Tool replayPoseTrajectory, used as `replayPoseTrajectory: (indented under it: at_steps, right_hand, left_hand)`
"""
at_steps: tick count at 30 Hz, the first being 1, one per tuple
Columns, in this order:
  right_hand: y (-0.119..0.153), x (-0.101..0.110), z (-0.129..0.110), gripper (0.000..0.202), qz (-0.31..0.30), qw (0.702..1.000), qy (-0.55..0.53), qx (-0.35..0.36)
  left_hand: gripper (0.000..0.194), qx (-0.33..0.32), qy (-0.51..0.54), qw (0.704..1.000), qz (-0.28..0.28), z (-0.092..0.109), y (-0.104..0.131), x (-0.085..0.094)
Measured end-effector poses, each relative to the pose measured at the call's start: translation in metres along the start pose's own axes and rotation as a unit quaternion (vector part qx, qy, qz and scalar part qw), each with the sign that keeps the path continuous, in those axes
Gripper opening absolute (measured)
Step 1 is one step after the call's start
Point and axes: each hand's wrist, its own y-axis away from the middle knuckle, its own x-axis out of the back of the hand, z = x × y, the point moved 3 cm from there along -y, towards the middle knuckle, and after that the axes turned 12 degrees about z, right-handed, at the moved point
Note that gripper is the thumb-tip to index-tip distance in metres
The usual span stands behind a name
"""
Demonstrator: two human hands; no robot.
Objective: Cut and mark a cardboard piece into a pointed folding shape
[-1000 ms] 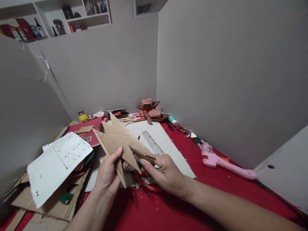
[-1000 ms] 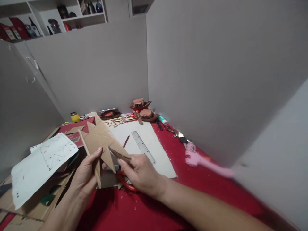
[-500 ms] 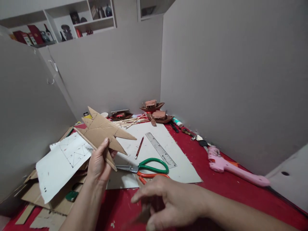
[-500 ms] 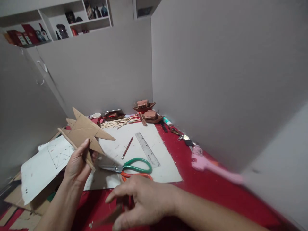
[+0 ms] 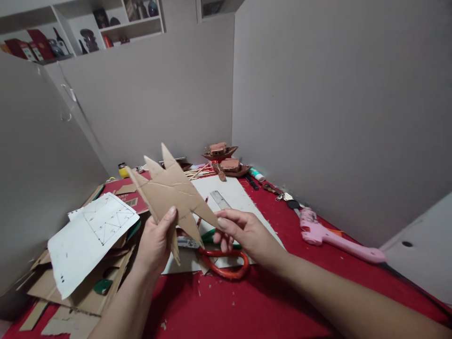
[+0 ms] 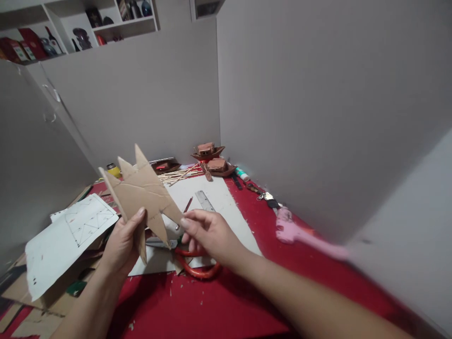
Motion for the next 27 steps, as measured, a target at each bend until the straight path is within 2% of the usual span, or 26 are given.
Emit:
replayPoseTrajectory:
  at_steps: [2,4,9,15,18,27]
  right_hand:
    - [-0.0005,-0.0002,-0.0017,0.049,-0.013,1.000,-0.010,-0.026]
    - [-0.0013,0.0012,-0.0046,0.048,-0.012,1.000,-0.011,-0.020]
    - [-0.0045,0.0077,-0.0077,0.044,0.034,0.999,-0.021,0.032]
    - [-0.0047,0.0070,-0.0086,0.043,0.060,0.996,-0.032,0.049]
    - [-0.0039,0.0063,-0.0096,0.043,0.059,0.996,-0.024,0.054]
    - [-0.0019,0.0051,-0.0076,0.042,0.053,0.996,0.009,0.075]
  left_hand:
    - [0.037,0.031,-0.024,0.999,-0.025,-0.0036,0.0012,-0.0015]
    - [0.038,0.048,-0.031,0.997,-0.045,-0.0052,-0.0001,-0.0011]
    - [0.038,0.030,-0.031,0.996,-0.075,-0.0013,-0.0051,0.0030]
    - [0.023,0.014,-0.080,0.987,-0.140,-0.0009,0.0006,0.0009]
    - [0.020,0.008,-0.099,0.985,-0.142,-0.0034,0.0015,0.0009]
    - [0.019,-0.007,-0.091,0.991,-0.097,-0.0036,-0.0017,0.0002]
